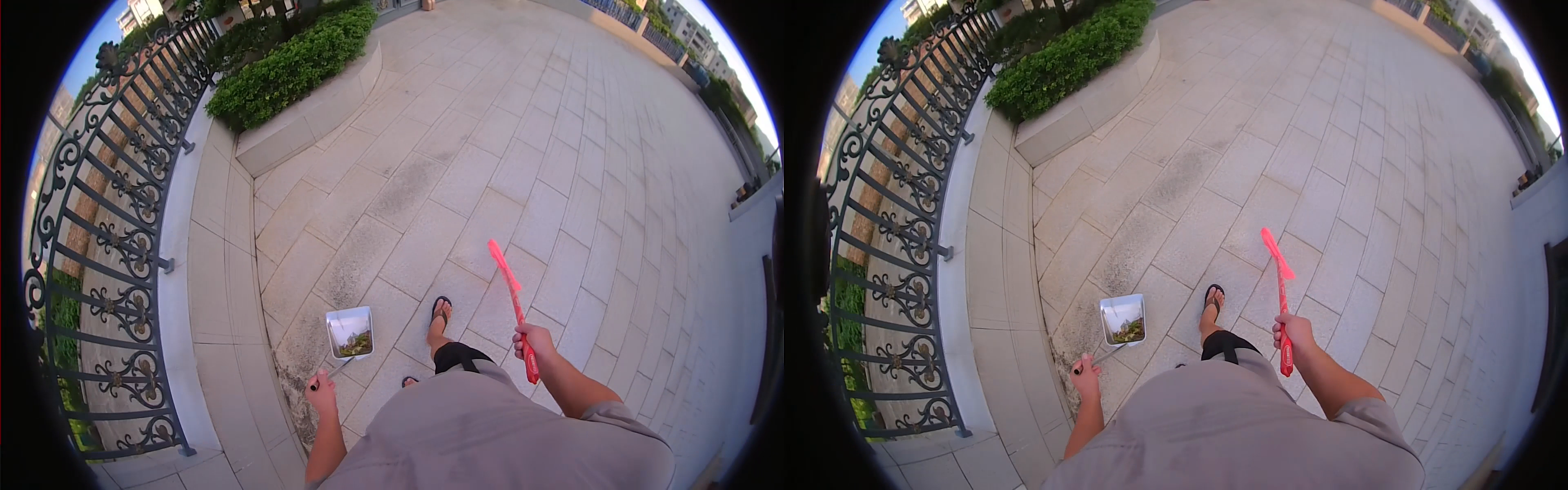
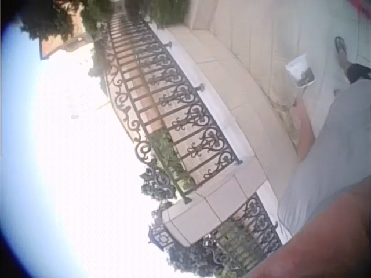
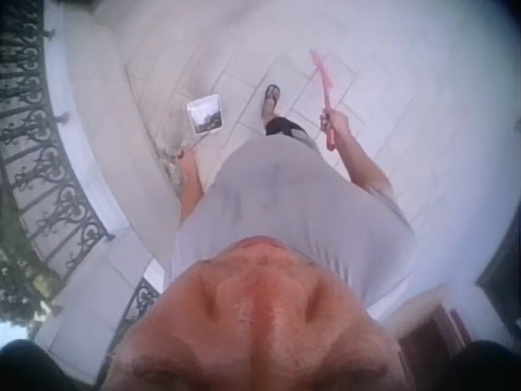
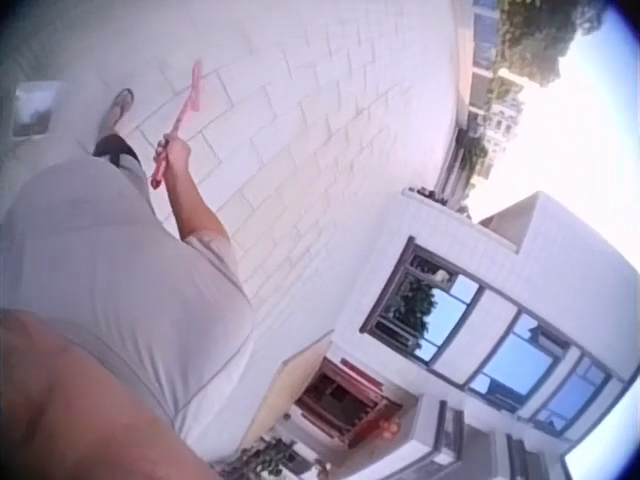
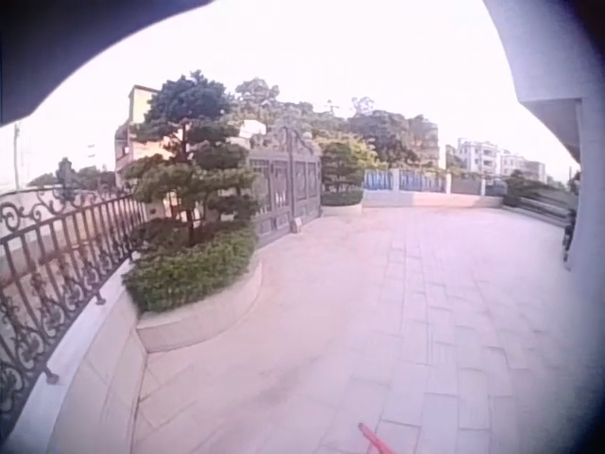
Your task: The person carries a broom and dustpan across the patio, sets down the dustpan, and sweeps debris from the bushes and planter using the broom.
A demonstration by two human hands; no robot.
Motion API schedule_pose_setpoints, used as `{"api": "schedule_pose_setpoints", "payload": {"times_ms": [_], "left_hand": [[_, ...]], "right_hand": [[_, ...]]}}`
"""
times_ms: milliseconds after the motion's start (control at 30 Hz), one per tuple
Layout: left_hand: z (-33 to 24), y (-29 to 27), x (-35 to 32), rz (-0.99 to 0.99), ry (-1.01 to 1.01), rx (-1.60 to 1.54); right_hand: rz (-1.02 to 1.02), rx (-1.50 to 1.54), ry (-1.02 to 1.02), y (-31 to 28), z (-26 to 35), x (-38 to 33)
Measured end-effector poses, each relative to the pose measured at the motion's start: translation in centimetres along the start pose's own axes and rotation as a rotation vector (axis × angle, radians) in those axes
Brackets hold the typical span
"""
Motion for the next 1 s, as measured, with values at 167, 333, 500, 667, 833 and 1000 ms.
{"api": "schedule_pose_setpoints", "payload": {"times_ms": [167,333,500,667,833,1000], "left_hand": [[-6.6,4.9,8.2,0.007,-0.032,0.042],[-16.4,14.2,13.3,0.106,0.023,0.021],[-19.1,16.5,19.0,0.121,-0.074,0.098],[-19.5,24.6,31.8,0.188,-0.02,0.268],[-21.3,34.0,43.5,0.4,0.179,0.448],[-27.9,42.7,40.4,0.376,-0.159,0.27]], "right_hand": [[-0.001,-0.049,0.032,5.5,5.0,2.6],[0.057,-0.129,-0.04,10.4,13.3,4.6],[0.122,-0.289,-0.151,18.5,18.5,9.9],[0.081,-0.238,-0.165,23.5,25.4,15.0],[0.077,-0.16,-0.192,25.8,31.4,16.4],[-0.049,-0.308,-0.213,26.7,35.6,20.4]]}}
Point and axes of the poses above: each hand's wrist, its own x-axis towards the middle knuckle, its own y-axis out of the palm, z = x × y, the point moved 6 cm from there along x, towards the middle knuckle, and after that the axes turned 5 degrees about x, right-handed, at the moved point
